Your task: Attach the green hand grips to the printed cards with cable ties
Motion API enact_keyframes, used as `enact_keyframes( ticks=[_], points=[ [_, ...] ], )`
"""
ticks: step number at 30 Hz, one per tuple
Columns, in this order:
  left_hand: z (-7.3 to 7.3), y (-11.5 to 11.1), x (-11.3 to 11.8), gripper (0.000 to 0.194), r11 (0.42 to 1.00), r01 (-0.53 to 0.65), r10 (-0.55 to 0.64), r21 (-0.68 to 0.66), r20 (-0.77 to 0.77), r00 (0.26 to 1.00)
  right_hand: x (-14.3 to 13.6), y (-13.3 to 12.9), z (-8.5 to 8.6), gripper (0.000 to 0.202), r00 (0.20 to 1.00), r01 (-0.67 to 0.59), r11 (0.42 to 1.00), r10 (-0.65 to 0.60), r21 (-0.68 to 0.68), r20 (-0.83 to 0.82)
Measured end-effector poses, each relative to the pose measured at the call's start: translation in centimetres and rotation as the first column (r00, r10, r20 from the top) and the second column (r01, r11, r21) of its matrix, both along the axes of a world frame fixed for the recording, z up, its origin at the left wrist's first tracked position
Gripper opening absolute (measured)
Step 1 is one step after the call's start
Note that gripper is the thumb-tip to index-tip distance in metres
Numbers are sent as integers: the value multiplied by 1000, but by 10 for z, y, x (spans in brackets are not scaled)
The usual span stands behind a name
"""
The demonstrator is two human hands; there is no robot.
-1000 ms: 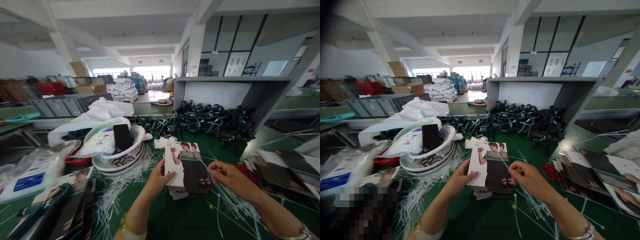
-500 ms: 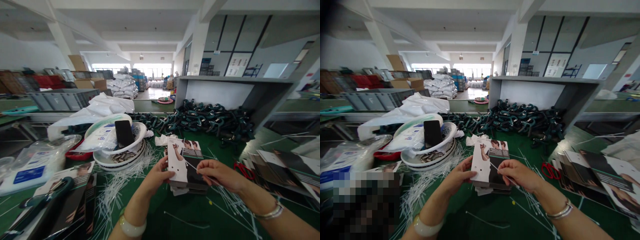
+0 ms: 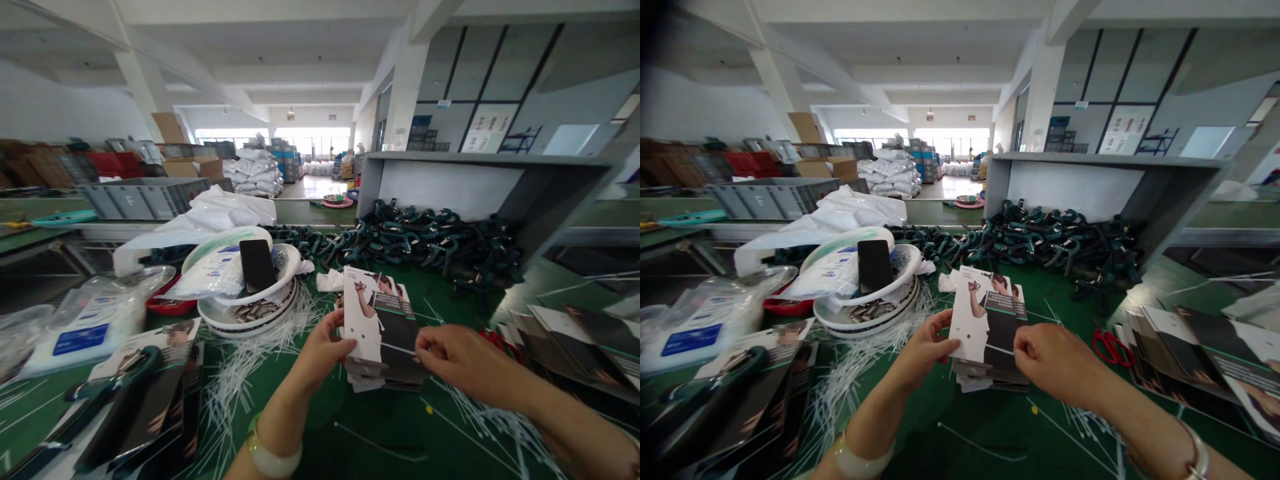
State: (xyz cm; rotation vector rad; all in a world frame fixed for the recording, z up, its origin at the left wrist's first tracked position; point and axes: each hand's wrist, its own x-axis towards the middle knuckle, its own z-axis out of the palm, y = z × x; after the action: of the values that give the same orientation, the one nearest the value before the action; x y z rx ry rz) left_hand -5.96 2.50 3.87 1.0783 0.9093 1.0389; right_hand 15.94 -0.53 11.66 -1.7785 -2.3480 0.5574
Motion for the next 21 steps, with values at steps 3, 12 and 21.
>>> enact_keyframes(
  ticks=[3, 12, 21],
  points=[
    [5, -3, 2, 51, 999, -32, 34, 30, -50, 998, -8, -1, 13, 19, 991, -10, 998, 2, 61, 134],
    [9, -13, 8, 45, 998, -50, 53, 25, -164, 985, -30, 10, 26, 18, 985, -57, 996, 46, 63, 165],
    [-1, -17, 20, 34, 950, 238, -200, -200, 195, 960, -19, 19, -26, 23, 972, -133, 989, 116, -68, -206]
  ],
)
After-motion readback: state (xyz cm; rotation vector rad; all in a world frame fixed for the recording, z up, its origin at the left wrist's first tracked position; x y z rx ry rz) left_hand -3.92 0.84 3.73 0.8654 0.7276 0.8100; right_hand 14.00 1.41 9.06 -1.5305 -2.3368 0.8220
